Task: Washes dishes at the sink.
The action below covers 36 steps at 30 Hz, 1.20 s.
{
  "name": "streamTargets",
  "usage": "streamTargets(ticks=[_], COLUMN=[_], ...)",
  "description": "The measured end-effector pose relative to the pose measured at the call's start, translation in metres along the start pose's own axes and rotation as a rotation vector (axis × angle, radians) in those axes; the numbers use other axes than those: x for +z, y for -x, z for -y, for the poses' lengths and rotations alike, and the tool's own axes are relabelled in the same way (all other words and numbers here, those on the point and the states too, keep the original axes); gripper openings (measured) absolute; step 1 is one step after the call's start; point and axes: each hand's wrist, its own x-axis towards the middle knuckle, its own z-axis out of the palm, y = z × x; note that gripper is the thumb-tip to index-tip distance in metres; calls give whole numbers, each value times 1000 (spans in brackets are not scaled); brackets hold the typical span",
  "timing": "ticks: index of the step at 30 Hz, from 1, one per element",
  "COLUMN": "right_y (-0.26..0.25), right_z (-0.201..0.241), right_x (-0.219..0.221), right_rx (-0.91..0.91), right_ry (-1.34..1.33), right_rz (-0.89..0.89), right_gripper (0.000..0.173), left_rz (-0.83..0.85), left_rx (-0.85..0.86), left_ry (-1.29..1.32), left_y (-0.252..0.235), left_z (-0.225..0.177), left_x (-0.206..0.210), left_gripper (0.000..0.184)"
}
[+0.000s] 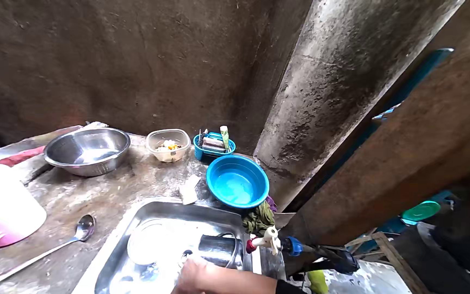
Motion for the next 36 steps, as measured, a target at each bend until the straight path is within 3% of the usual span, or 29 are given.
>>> streamTargets(ticks=[2,5,7,9,11,14,16,18,19,20,21,22,25,27,28,31,33,36], right_y=[8,24,37,47,48,45,46,45,45,44,42,37,19,9,7,12,22,29], right_z=[-24,-67,-82,-76,-68,-54,-41,-32,-31,-31,-31,-30,-27,-27,-28,-38,-42,-44], right_x=[7,51,90,117,137,155,160,162,162,163,165,168,173,174,174,173,180,187], right_rx=[12,107,221,413,662,863,837,841,877,922,944,908,595,409,375,504,454,338], right_ry=[-111,-475,-784,-1091,-1336,-1388,-1459,-1634,-1744,-1873,-2011,-2170,-2572,-2585,-2526,-2193,-1778,-907], right_rz=[-69,-382,-674,-953,-1142,-1546,-1747,-1932,-1993,-2027,-2034,-2036,-1988,-1952,-1931,-1901,-1891,-1887], right_gripper=[31,35,39,41,40,22,12,12,15,19,24,30,44,44,43,26,6,36], left_rz=[28,3,-14,-120,-112,-117,-137,-190,-243,-267,-233,-161,-49,8,46,80,54,232], left_rx=[-58,272,207,267,379,540,813,1198,1362,1419,1324,1116,477,200,167,320,219,144], left_ry=[309,753,894,611,155,-330,-460,-519,-472,-361,-216,-33,607,863,886,618,416,477], left_y=[-49,-186,-210,-193,-184,-161,-150,-154,-162,-169,-172,-173,-170,-159,-149,-155,-149,-176], left_z=[16,99,78,42,21,6,14,35,45,53,61,65,66,75,84,108,69,37], left_x=[1,20,22,28,33,49,53,45,40,33,27,23,29,33,31,19,7,6], left_gripper=[41,42,49,49,46,54,57,53,46,42,42,45,49,48,47,39,40,31])
